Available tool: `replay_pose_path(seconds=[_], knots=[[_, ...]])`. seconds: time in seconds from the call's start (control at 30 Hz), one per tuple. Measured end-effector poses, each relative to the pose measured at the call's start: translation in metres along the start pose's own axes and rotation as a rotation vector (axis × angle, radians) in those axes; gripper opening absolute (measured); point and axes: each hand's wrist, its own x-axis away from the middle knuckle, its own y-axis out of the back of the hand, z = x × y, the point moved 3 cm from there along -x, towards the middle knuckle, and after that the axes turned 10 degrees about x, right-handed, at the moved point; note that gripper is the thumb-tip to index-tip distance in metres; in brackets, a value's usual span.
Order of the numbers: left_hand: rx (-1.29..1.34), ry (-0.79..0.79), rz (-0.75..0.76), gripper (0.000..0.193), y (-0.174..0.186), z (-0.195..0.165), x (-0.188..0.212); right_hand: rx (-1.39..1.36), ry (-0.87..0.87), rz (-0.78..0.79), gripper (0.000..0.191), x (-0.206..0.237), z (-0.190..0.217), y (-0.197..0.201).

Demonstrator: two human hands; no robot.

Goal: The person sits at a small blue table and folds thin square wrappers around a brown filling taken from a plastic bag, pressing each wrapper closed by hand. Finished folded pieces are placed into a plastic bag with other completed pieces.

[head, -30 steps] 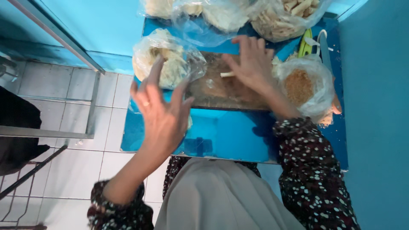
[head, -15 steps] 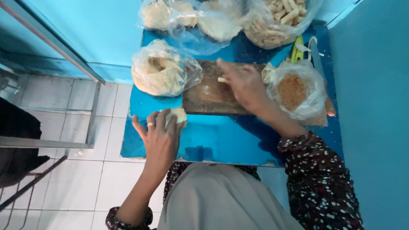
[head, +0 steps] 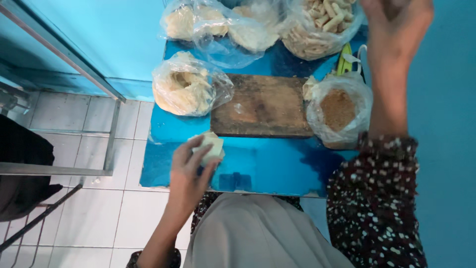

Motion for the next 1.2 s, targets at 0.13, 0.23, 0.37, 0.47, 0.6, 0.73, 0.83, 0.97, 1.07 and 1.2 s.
replay_pose_path(seconds=[0.13,0.23,0.37,0.47,0.6,0.73,0.83,0.97,1.07,1.2], knots=[[0.123,0.084,-0.316,0.026,0.031,0.006,-0.001,0.324,0.109,0.3,0.014,0.065,0.074,-0.04],[0.573,0.227,-0.581,0.02,0.043,0.02,0.005,0.156,0.358,0.753,0.038,0.114,0.109,-0.105],[0.708,0.205,-0.728,0.018,0.043,0.026,0.013,0.189,0.932,0.69,0.049,0.166,0.14,-0.158],[0.717,0.203,-0.721,0.017,0.039,0.027,0.017,0.324,1.021,0.603,0.048,0.18,0.147,-0.178],[0.711,0.192,-0.708,0.018,0.035,0.029,0.02,0.121,0.369,0.802,0.047,0.164,0.134,-0.185],[0.656,0.195,-0.734,0.016,0.036,0.03,0.024,-0.043,-0.186,0.866,0.045,0.134,0.083,-0.16],[0.663,0.206,-0.722,0.016,0.039,0.029,0.026,0.419,0.051,0.73,0.047,0.112,0.047,-0.121],[0.638,0.227,-0.677,0.018,0.041,0.025,0.026,0.856,-0.067,0.608,0.051,0.082,0.024,-0.07],[0.612,0.224,-0.633,0.017,0.034,0.021,0.02,0.515,-0.147,0.546,0.048,0.071,0.044,-0.059],[0.678,0.2,-0.503,0.019,0.014,0.014,0.008,-0.046,-0.229,0.678,0.047,0.107,0.073,-0.137]])
